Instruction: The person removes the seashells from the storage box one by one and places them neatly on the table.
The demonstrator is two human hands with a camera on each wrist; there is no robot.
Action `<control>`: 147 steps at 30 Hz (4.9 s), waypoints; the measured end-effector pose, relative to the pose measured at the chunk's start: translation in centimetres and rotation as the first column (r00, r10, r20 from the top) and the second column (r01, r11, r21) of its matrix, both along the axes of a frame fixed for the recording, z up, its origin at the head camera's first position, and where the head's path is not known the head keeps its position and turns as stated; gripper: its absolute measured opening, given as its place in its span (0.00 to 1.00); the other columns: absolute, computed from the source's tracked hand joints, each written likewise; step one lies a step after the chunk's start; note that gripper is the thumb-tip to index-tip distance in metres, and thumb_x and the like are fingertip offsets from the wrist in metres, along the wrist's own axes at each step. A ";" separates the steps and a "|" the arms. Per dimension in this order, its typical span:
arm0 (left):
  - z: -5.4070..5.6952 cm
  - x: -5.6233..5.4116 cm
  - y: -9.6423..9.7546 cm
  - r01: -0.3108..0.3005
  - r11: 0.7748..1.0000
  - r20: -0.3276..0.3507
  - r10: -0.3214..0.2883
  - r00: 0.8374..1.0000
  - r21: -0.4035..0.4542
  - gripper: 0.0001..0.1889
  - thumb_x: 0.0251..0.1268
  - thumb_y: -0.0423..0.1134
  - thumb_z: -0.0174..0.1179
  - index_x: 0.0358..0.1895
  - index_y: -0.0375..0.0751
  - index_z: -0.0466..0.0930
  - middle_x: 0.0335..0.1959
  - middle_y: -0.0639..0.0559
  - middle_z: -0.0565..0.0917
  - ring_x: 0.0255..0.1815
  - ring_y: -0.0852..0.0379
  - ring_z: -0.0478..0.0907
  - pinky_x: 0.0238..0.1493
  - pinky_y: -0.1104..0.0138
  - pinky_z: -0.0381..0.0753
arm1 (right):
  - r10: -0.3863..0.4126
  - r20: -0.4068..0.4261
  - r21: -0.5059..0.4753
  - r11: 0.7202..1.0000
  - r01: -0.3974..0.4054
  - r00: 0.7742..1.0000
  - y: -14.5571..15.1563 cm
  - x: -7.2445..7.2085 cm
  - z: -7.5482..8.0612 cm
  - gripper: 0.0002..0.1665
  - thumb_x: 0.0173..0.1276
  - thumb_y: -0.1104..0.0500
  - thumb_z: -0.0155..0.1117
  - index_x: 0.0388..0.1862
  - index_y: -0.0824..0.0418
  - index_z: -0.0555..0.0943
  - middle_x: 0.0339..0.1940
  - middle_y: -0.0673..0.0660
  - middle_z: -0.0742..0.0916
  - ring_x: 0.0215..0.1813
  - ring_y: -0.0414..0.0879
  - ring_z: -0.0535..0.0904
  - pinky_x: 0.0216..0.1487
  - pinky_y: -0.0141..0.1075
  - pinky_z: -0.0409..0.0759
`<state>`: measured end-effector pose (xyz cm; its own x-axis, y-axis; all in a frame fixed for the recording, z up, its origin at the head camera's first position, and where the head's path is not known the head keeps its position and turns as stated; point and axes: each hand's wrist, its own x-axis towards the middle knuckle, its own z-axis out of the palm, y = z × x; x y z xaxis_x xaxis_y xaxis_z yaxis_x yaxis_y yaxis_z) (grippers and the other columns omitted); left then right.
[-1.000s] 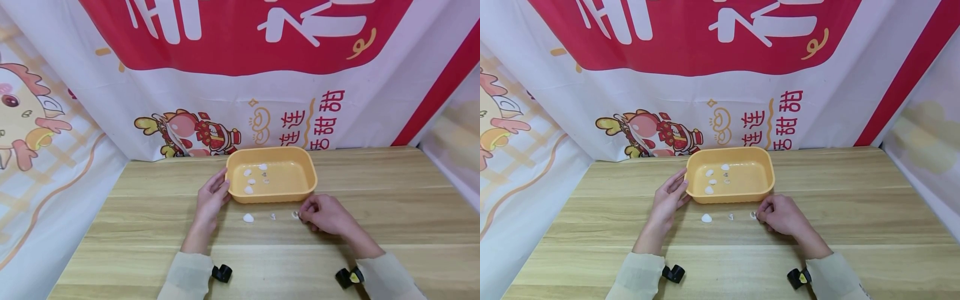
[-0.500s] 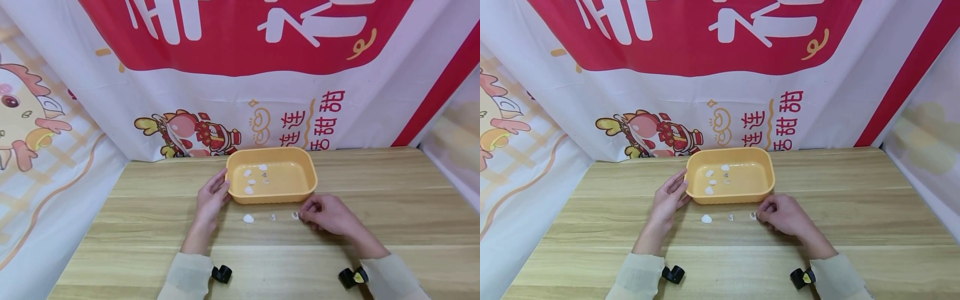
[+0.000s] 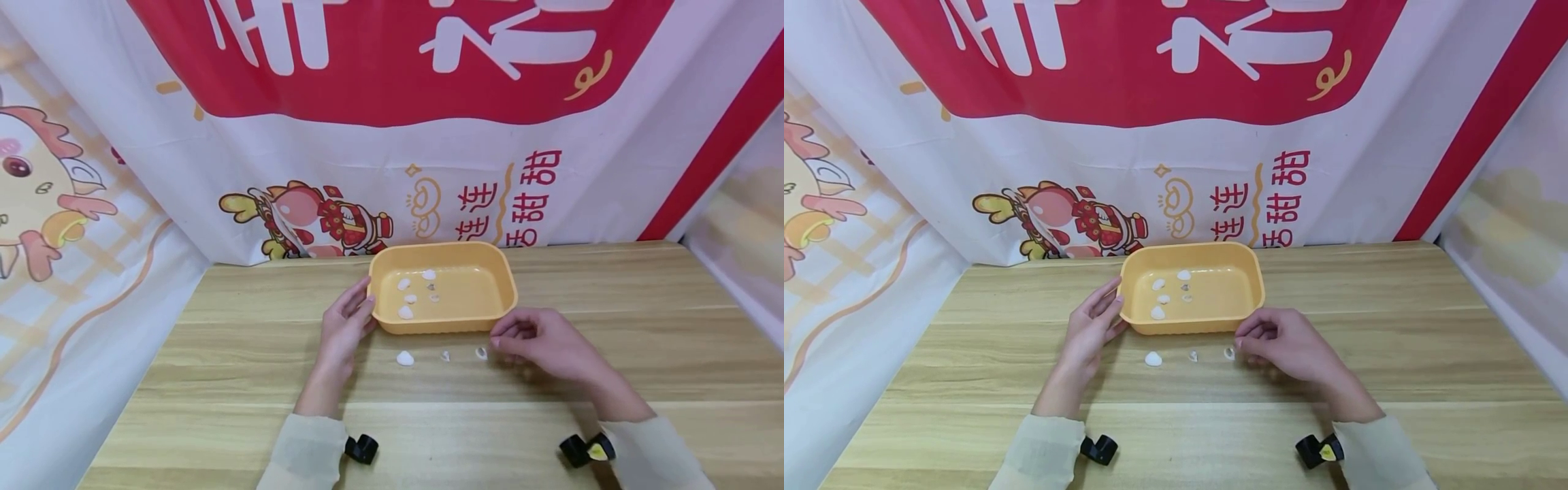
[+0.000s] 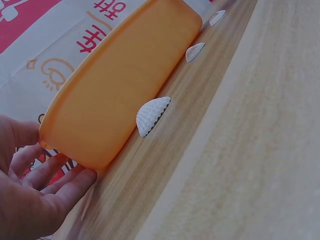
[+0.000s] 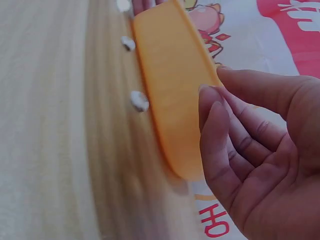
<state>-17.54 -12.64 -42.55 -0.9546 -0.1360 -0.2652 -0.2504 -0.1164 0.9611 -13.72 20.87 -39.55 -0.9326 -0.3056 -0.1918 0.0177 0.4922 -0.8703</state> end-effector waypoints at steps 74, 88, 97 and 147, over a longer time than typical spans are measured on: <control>-0.1 0.2 0.1 -0.014 1.000 -0.052 0.013 0.999 -0.026 0.23 0.80 0.38 0.63 0.74 0.58 0.79 0.78 0.48 0.78 0.80 0.50 0.73 0.80 0.57 0.77 | 0.098 0.012 0.248 0.964 -0.098 0.995 -14.6 -10.6 -0.3 0.06 0.64 0.55 0.83 0.32 0.54 0.92 0.34 0.51 0.91 0.44 0.47 0.81 0.49 0.35 0.78; -0.2 0.2 0.2 -0.017 0.999 -0.069 0.014 0.998 -0.045 0.23 0.80 0.37 0.63 0.73 0.57 0.79 0.78 0.48 0.78 0.80 0.51 0.74 0.80 0.58 0.78 | 0.116 -0.042 0.266 0.959 -0.101 0.992 -14.7 -10.5 -0.4 0.07 0.59 0.58 0.85 0.31 0.56 0.91 0.32 0.50 0.90 0.42 0.46 0.81 0.48 0.34 0.80; -0.1 0.3 0.2 -0.027 0.999 -0.061 0.024 0.998 -0.044 0.23 0.79 0.36 0.63 0.73 0.57 0.80 0.77 0.48 0.79 0.80 0.50 0.74 0.79 0.58 0.79 | 0.119 -0.045 0.277 0.955 -0.102 0.992 -14.6 -10.5 -0.3 0.09 0.60 0.55 0.86 0.28 0.54 0.90 0.28 0.50 0.89 0.39 0.45 0.81 0.44 0.33 0.78; -0.2 0.3 0.1 -0.019 0.999 -0.048 0.017 0.999 -0.039 0.23 0.79 0.37 0.63 0.73 0.58 0.80 0.77 0.48 0.78 0.78 0.49 0.75 0.78 0.56 0.80 | -0.010 -0.099 0.013 1.000 0.011 0.995 -8.3 -4.0 4.1 0.11 0.65 0.56 0.83 0.40 0.58 0.88 0.35 0.56 0.90 0.36 0.47 0.86 0.43 0.45 0.92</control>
<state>-17.24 -12.51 -42.80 -0.9634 -0.1624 -0.2133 -0.2022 -0.0821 0.9759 -17.74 12.61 -35.40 -0.9503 -0.2937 -0.1031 -0.0625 0.5044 -0.8612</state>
